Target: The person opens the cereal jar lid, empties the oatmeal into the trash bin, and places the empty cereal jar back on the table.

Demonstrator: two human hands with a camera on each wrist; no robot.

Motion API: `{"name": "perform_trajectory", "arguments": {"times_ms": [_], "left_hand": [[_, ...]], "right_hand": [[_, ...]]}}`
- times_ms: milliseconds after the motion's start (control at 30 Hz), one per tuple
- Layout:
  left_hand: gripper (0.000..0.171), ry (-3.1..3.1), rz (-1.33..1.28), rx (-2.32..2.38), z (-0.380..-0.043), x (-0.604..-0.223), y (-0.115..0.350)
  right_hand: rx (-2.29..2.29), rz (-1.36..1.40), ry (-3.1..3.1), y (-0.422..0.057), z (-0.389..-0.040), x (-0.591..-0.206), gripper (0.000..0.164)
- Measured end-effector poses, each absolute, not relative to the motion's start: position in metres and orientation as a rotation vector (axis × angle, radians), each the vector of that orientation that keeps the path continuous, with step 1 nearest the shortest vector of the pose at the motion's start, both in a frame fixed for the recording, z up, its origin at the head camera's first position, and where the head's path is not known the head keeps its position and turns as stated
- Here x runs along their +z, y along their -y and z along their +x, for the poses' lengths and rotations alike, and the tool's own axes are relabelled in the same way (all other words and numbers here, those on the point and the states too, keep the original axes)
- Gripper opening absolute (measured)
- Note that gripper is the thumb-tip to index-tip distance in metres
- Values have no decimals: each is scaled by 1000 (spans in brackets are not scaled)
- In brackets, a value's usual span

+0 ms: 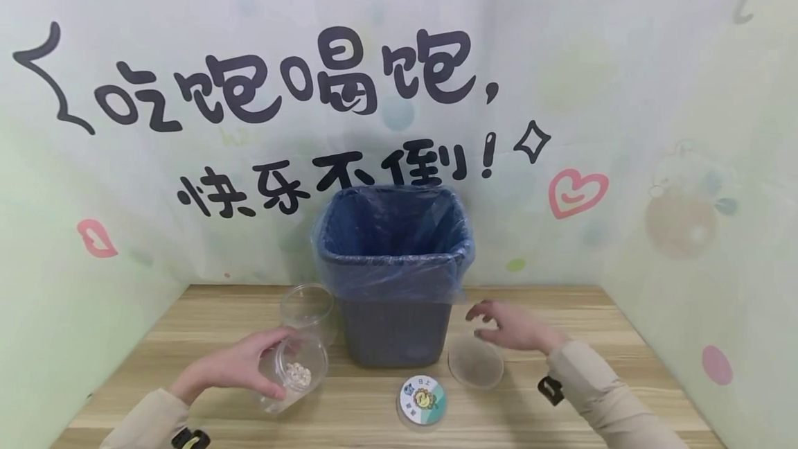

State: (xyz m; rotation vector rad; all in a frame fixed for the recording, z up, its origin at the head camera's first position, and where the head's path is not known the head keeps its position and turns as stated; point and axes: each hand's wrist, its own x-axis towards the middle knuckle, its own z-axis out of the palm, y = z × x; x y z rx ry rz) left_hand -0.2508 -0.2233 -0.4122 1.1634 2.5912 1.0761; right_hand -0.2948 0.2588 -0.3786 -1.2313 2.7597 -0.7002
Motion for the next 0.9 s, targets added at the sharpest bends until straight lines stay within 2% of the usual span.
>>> {"name": "perform_trajectory", "arguments": {"times_ms": [200, 367, 500, 733, 900], "left_hand": [[76, -2554, 1173, 1074, -249, -411, 222], [76, -2553, 1193, 1045, -248, -411, 219], [77, -2572, 1189, 1033, -248, -412, 219], [78, -2597, 1155, 1006, -244, -415, 221], [77, -2604, 1145, 987, -245, -418, 223]], "right_hand": [[-924, -1155, -3038, -267, -312, -337, 22], [-1118, -1119, -3193, -256, -324, -289, 22], [-1094, -1139, -3219, -244, -333, -262, 22], [-907, -1181, -3183, -222, -344, -246, 18], [-910, -1041, -3193, -215, -347, -249, 20]]}}
